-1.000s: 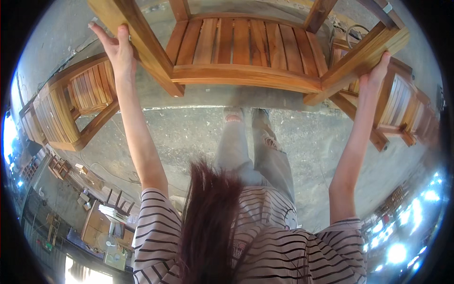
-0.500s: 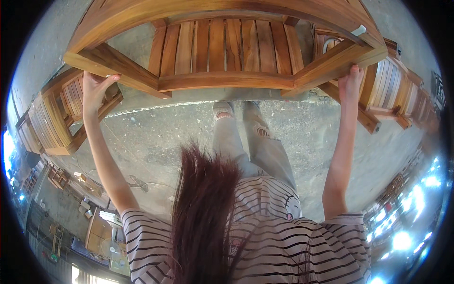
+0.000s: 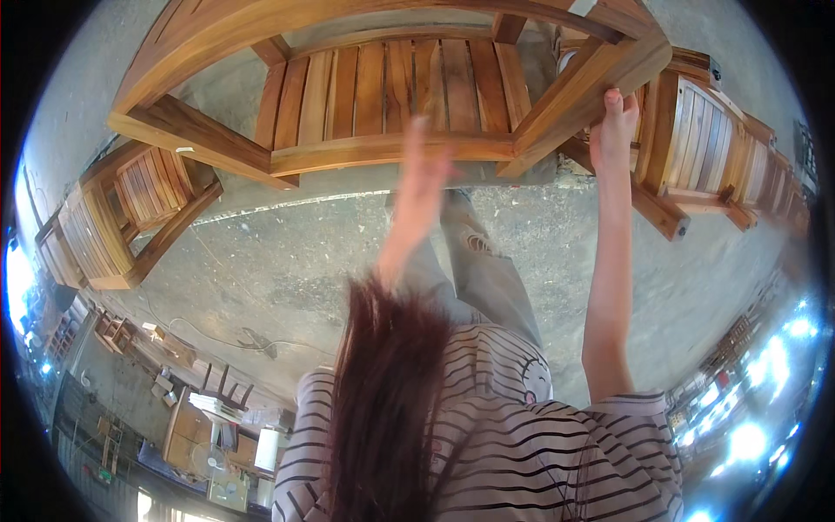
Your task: Taping specific joints or points on wooden stools in a factory.
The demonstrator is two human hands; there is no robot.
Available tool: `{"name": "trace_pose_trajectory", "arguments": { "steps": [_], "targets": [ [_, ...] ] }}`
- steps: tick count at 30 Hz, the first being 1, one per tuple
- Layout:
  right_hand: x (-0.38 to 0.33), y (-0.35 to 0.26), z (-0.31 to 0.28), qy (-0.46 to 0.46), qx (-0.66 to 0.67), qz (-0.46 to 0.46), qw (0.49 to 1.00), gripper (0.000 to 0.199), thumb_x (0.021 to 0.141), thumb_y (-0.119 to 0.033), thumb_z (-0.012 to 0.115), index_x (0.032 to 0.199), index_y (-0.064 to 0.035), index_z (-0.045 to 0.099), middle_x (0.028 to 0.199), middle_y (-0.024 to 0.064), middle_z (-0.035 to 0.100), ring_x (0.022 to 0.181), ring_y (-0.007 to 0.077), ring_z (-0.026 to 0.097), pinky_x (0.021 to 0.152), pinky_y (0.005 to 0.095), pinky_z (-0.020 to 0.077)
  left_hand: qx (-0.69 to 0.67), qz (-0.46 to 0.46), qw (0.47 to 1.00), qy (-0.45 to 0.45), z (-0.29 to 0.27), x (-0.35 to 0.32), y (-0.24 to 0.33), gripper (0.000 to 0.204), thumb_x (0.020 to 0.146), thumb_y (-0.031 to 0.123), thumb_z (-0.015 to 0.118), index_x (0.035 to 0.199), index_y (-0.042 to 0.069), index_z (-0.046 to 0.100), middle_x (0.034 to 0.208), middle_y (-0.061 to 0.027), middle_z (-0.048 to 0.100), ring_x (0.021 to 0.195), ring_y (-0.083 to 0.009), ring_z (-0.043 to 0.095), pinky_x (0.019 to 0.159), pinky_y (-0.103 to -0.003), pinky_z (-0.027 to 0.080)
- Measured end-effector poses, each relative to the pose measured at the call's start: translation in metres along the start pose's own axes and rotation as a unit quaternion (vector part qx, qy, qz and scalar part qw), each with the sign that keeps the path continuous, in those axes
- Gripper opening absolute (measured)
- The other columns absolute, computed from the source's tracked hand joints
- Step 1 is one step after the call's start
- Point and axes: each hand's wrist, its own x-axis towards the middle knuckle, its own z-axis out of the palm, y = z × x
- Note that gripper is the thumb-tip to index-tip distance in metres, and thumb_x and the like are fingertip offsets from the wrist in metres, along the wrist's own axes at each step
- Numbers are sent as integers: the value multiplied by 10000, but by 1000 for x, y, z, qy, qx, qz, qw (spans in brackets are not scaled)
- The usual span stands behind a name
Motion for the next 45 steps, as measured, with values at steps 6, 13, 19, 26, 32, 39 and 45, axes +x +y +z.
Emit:
{"name": "trace_pose_trajectory", "arguments": {
  "steps": [6,13,19,26,32,39,45],
  "targets": [
    [2,-1,-3,15,18,0,1000,598,799,-177,746,1303,-11,470,1220,58,573,1133,174,524,1002,339,392,-23,-46,995,-81,100,21,-12,778,937,102,374,1524,195,-128,1428,-290,407,582,-207,613,567,-305,511],
    [3,1,0,13,30,-12,999,588,784,-187,768,1267,-12,482,1186,52,585,1109,161,528,994,324,387,12,-59,998,5,119,2,-17,813,889,94,416,1532,137,-80,1345,-294,497,563,-226,611,572,-302,495],
    [1,1,-1,31,28,-15,999,582,772,-212,785,1239,-23,495,1164,43,593,1092,144,532,995,317,376,46,-76,994,-59,90,-12,-8,792,871,63,466,1539,110,43,1084,-139,704,538,-193,592,546,-299,469],
    [7,5,-1,25,23,-31,999,534,789,-213,777,1212,-33,507,1144,37,605,1111,136,530,1010,315,363,270,92,952,111,85,15,-8,266,803,202,721,1064,150,701,979,-14,686,920,-210,581,830,-386,392],
    [22,19,-10,31,22,-38,999,605,818,-372,770,1236,-22,508,1192,41,564,1125,167,509,982,340,405,387,76,915,89,81,49,-21,166,751,324,776,863,202,783,1180,-11,604,1227,-254,418,958,-483,278],
    [26,19,5,41,30,-43,998,476,868,-250,722,1229,-24,510,1177,55,589,1082,174,556,944,324,452,434,77,889,121,79,56,-32,242,667,391,810,900,328,785,1404,-91,464,1391,-394,245,999,-573,259],
    [5,7,-9,-11,-1,-22,1000,612,846,-292,754,1311,-14,469,1250,55,556,1169,180,513,1025,334,388,420,65,895,137,84,47,-42,215,612,332,821,825,334,789,1573,-204,183,1456,-434,73,988,-516,270]
  ]
}}
